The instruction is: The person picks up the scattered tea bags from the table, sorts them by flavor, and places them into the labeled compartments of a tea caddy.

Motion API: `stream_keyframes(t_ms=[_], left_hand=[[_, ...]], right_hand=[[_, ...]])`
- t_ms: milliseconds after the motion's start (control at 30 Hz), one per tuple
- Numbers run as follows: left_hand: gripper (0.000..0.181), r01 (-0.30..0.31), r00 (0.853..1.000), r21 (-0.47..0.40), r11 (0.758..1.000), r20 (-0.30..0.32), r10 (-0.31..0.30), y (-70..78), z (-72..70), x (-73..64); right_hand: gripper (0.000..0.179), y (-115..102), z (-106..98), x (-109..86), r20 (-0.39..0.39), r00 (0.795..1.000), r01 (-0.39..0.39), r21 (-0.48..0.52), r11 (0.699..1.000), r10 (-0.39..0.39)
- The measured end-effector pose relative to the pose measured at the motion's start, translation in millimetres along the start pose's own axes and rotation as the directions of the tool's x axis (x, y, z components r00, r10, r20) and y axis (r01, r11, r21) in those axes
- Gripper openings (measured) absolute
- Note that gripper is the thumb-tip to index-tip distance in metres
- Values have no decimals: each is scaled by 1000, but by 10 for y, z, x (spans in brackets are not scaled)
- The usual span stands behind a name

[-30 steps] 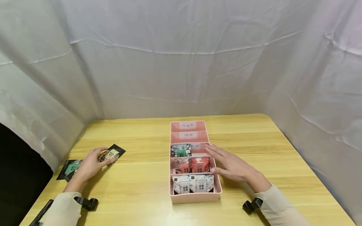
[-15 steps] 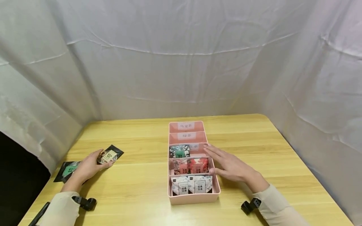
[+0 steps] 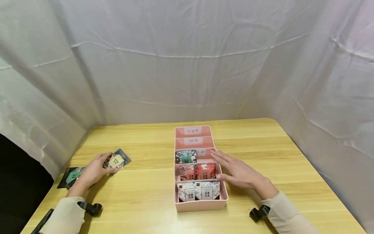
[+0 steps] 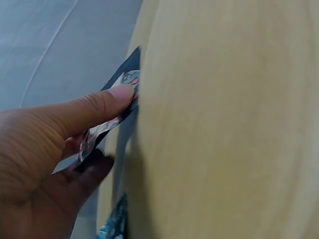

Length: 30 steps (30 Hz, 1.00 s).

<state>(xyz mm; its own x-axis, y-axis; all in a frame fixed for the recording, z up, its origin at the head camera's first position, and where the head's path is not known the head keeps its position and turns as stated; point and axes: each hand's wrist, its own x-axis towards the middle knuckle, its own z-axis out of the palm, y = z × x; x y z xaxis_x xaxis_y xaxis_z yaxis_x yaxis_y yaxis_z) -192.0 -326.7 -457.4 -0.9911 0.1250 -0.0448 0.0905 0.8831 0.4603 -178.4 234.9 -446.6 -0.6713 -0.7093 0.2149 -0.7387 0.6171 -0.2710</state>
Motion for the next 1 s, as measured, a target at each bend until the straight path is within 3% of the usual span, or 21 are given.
stream_keyframes(t_ms=[200,500,667,867,1000], left_hand=[[82,-33,999,-48,998,-35,31,68,-54,25],[64,1,995,-129,992,-97,-14,242,-136,101],[54,-40,985,-207,977,-171,4,362,-192,164],[59,-66,974,-281,957,-225,1,521,-256,263],[50,-113,960,-314,943,-279,22,653,-274,353]], right_hand=[[75,-3,-4,6,1,1000,6,1,1000,-6],[75,4,-3,3,-5,1000,5,7,1000,-5],[75,4,-2,-4,2,1000,-2,16,1000,2],[74,2,-1,-3,5,1000,-7,28,1000,7],[74,-2,-4,-1,7,1000,-9,29,1000,9]])
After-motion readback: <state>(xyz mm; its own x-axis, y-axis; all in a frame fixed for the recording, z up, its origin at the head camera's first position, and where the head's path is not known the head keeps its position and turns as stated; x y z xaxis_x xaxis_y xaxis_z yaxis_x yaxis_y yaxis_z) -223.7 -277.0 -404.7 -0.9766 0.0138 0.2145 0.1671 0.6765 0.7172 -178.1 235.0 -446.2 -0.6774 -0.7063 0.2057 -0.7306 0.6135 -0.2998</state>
